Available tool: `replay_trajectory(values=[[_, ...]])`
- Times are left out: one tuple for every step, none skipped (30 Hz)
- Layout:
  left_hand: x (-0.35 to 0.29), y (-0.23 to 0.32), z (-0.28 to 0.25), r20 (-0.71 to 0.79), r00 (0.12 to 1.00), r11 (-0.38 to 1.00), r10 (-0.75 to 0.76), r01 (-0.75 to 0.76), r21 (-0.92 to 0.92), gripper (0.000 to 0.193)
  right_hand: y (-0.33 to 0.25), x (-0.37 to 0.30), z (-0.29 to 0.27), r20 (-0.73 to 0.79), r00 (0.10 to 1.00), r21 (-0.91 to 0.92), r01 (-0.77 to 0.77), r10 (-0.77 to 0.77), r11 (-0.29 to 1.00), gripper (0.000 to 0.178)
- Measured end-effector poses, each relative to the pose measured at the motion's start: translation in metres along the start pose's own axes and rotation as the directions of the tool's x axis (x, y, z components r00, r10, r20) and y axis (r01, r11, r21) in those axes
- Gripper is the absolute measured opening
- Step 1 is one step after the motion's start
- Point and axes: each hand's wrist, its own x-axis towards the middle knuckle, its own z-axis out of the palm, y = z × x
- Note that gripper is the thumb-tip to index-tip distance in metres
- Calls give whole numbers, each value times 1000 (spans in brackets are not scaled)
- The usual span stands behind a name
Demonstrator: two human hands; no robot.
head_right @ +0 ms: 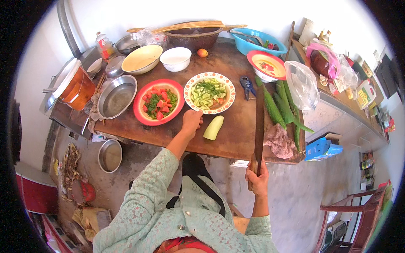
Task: The person wipes bowls with a cloth, then slices a cucumber on a wooden cutting board using a large knife. The sliced cucumber is transferred to a plate. The person then wipes the cutting board and tends to a wood-burning stove by adding kindling.
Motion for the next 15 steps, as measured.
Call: replay_trajectory(values=[[-6, 3, 1, -24, 1000, 999, 14, -14, -35, 22, -2, -5, 0, 16, 1000, 1, -9, 9, 1000, 75], [2, -3, 3, -42, 993, 994, 109, -109, 13, 21, -4, -10, 1, 34, 999, 3, -19, 19, 1000, 75], [5, -3, 3, -25, 994, 994, 109, -109, -13, 21, -3, -14, 3, 29, 999, 16, -32, 31, 999, 75], [2, 4, 4, -4, 994, 993, 106, -106, -42, 20, -4, -17, 5, 19, 999, 26, -46, 45, 999, 76], [1, 7, 6, 4, 997, 993, 75, -74, -95, 18, -5, -20, 7, 10, 998, 36, -55, 55, 998, 76], [0, 9, 7, 30, 996, 993, 79, -76, -92, 19, -8, -20, 8, 7, 1000, 5, -18, 18, 1000, 77], [-3, 12, 7, 58, 995, 993, 82, -76, -91, 20, -11, -20, 9, 5, 1000, -27, 16, -16, 1000, 78], [-4, 11, 6, 84, 993, 993, 87, -80, -88, 22, -15, -18, 11, 5, 999, -57, 53, -53, 997, 79], [-6, 9, 6, 87, 992, 992, 90, -82, -94, 29, -21, -16, 16, -8, 992, -71, 122, -122, 990, 84], [-9, 7, 5, 100, 991, 990, 89, -78, -116, 31, -26, -13, 16, -47, 978, -138, 197, -205, 971, 85], [-11, 6, 3, 113, 990, 988, 89, -73, -137, 33, -30, -10, 15, -79, 954, -207, 267, -288, 941, 86], [-15, 3, 2, 126, 988, 985, 89, -68, -158, 35, -35, -6, 15, -104, 923, -278, 331, -371, 902, 87], [-18, -2, 1, 128, 980, 987, 152, -146, -60, 39, -43, 1, 24, -176, 876, -278, 393, -448, 877, 83], [-21, -10, 0, 136, 968, 975, 213, -220, 37, 43, -55, 9, 37, -245, 819, -285, 450, -519, 846, 80], [-25, -17, -1, 152, 951, 949, 269, -288, 126, 48, -60, 11, 46, -309, 752, -304, 502, -582, 810, 76]])
